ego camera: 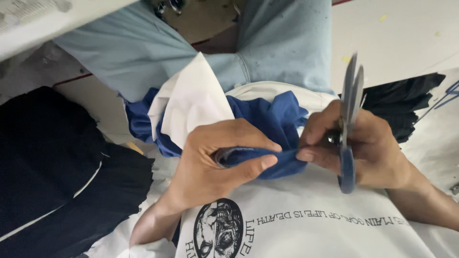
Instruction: The person uses scissors to trim the edges of a blue piece of fabric held in their lap. They repeatedly adjust the fabric and make small cuts along the seams and edges.
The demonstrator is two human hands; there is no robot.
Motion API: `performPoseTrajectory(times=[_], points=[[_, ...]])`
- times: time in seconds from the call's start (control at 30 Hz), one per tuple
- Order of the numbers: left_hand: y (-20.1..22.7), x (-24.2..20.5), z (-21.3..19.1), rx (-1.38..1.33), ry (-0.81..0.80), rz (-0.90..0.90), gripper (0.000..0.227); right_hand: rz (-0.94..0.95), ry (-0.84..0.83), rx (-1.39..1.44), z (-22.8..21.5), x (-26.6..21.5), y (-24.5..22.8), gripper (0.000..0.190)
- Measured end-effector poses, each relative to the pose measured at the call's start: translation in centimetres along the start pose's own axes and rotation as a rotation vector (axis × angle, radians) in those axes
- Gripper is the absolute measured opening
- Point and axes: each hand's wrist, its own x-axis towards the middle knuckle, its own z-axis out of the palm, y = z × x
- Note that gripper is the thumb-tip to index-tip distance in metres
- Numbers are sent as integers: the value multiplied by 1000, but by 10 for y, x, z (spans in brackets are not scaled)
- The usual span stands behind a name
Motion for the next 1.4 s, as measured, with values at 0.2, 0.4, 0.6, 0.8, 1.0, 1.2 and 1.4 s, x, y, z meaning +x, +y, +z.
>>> performPoseTrajectory(times=[0.2, 0.4, 0.6, 0.8, 1.0, 1.2, 1.4], points=[[-4, -4, 4, -25, 36, 15, 6, 60, -280, -612, -33, -12, 18, 61], [-12, -6, 2, -10, 14, 31, 9, 122, -471, -643, -23, -23, 21, 56], [-15, -11, 3, -10, 29, -1, 10, 6, -497, -596, -20, -21, 18, 41], [-19, -10, 3, -9, 41, 32, 11, 161, -535, -594, -20, -22, 21, 46], [-19, -12, 2, 1, 50, 37, 8, 238, -601, -563, -19, -18, 17, 46], [-15, -8, 2, 3, 43, -6, 8, 226, -570, -502, -16, -19, 20, 44], [-17, -10, 0, 5, 19, -21, 8, 279, -582, -511, -17, -19, 20, 45]])
